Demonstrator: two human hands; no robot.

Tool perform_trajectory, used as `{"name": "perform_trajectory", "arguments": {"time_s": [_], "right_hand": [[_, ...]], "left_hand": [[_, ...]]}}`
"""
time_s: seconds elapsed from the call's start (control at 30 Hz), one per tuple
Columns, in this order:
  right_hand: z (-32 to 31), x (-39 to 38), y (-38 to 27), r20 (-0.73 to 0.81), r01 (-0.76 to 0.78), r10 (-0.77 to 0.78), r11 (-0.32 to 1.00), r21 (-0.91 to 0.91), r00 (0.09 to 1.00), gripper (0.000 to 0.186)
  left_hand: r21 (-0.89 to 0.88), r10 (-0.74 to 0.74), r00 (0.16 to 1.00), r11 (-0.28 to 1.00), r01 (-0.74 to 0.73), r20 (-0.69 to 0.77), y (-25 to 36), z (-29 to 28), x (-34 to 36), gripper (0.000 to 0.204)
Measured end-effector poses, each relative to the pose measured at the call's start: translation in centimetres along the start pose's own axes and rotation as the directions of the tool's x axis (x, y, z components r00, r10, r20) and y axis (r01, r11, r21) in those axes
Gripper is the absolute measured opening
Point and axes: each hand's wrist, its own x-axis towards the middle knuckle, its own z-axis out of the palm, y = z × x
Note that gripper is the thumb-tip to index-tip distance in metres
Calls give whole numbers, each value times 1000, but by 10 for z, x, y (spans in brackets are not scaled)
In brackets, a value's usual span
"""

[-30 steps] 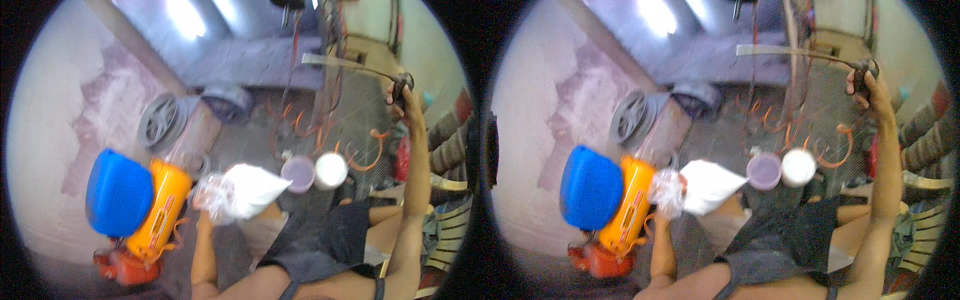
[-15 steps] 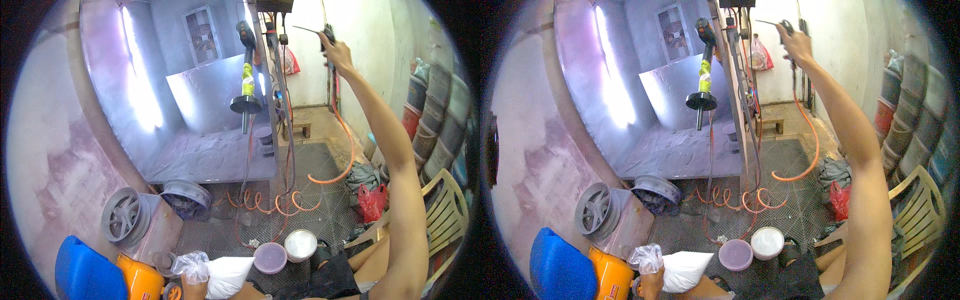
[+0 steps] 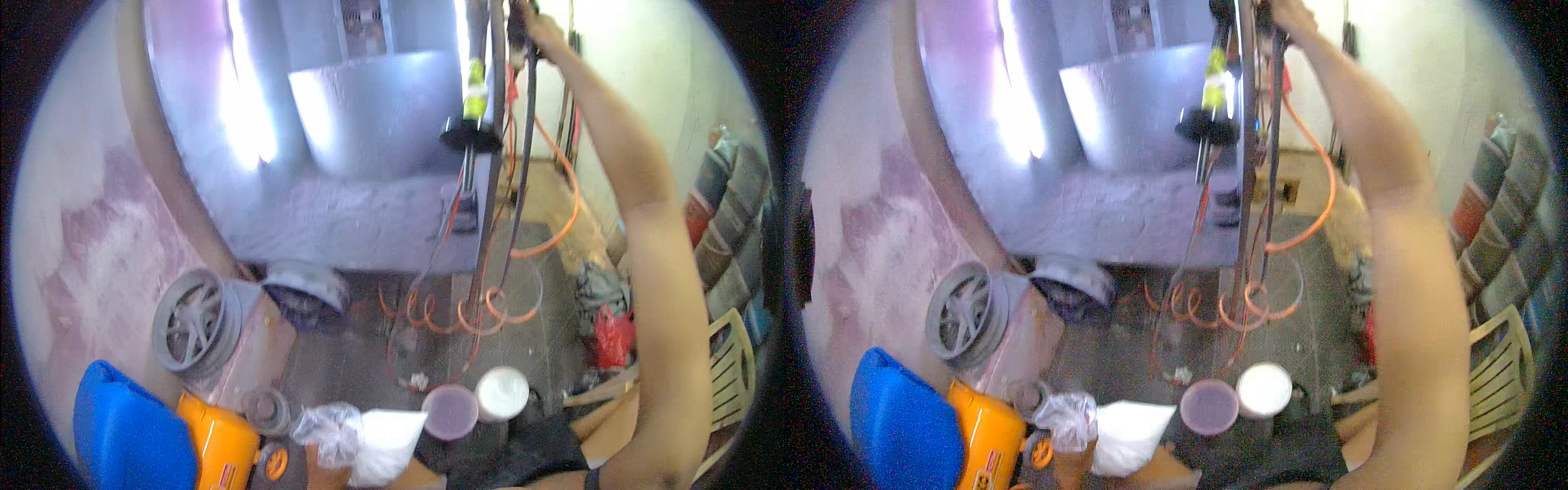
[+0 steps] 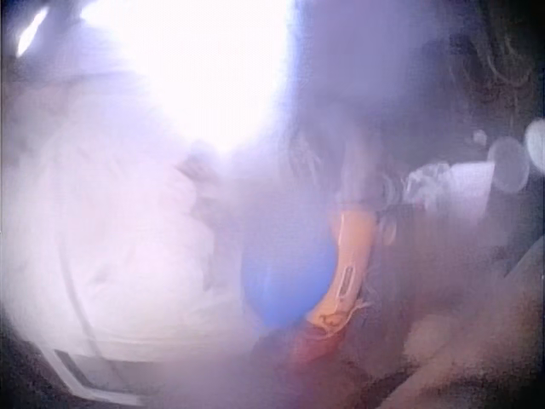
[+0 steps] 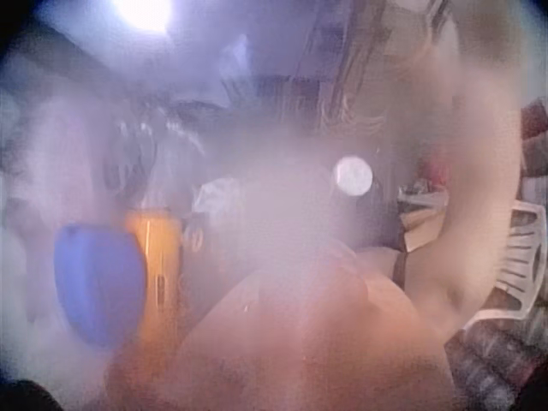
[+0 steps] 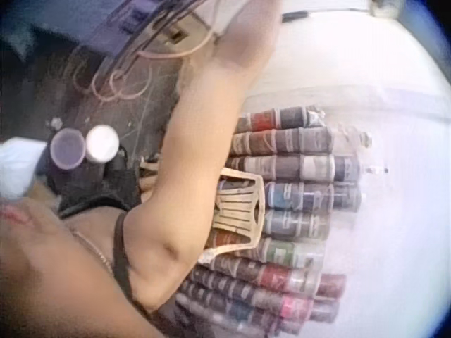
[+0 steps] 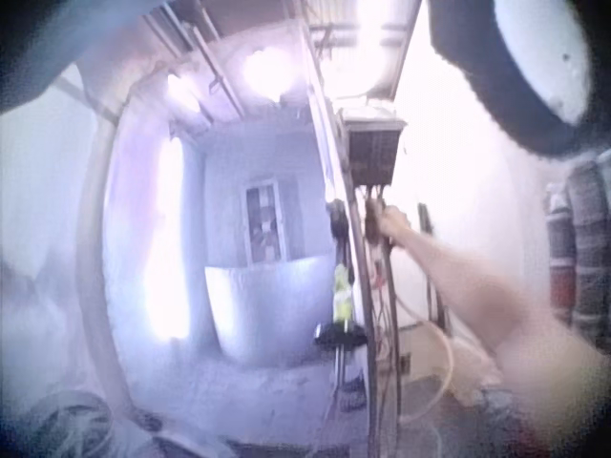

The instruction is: The person sits on the floor and uses pliers to cut open a plastic bag containing white powder. They then pour the powder into a small container and use a spray gun to mix the contents.

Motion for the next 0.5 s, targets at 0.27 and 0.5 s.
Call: {"name": "perform_trajectory", "arguments": {"time_s": [0.27,0.5], "right_hand": [[25,-172,78,-297,360,-238,799,482,925,56],[23,-533,133,422,-364,8,522,772,906,51]], "left_hand": [[-528,-58,998,848,33,-30,46,-51,2,29],[-991,-121,990,127,-49,-65,71,-75,19,20]]}}
